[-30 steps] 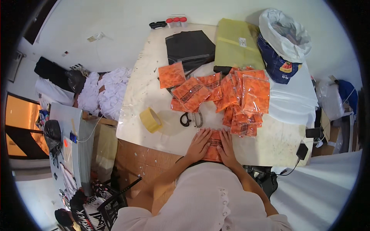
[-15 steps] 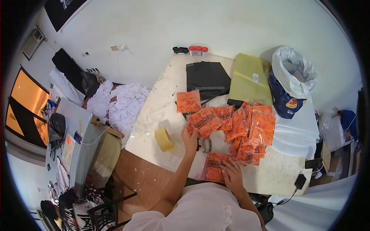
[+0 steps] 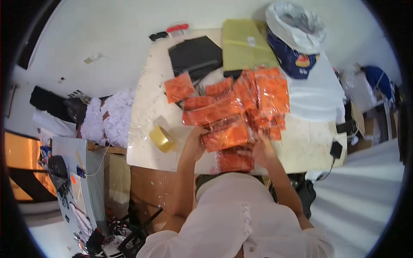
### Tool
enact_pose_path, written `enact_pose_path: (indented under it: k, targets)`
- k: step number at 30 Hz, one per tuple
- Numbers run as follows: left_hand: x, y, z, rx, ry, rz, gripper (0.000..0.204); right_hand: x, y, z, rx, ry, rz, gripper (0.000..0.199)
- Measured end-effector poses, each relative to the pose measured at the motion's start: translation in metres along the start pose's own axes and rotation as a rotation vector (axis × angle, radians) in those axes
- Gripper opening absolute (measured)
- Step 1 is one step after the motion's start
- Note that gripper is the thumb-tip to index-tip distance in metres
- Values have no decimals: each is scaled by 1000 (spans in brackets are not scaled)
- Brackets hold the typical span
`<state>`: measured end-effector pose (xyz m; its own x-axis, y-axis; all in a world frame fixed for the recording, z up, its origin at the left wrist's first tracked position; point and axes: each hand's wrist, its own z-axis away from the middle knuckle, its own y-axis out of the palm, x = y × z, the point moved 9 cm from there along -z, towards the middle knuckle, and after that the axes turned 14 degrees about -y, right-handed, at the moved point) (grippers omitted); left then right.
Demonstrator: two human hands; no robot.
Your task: Sorting and counting small orange packets on a workbench.
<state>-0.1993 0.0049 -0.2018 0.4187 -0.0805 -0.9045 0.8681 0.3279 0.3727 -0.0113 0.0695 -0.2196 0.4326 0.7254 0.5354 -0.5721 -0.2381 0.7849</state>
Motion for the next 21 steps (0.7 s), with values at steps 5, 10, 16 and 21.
enact_pose_path:
  k: [5,10,16,21]
  targets:
    - [65,36,30,-163,-434,185,35,20,-28,-1,1,-290,586,41]
    - [94,16,53,-272,-421,-432,45,17,-45,15,-102,-586,1354,50]
    - [66,13,49,-382,-141,-815,57,20,-7,41,-93,-862,1548,58]
    - [56,22,52,-395,-194,-740,56,18,-10,37,1,-725,1640,58]
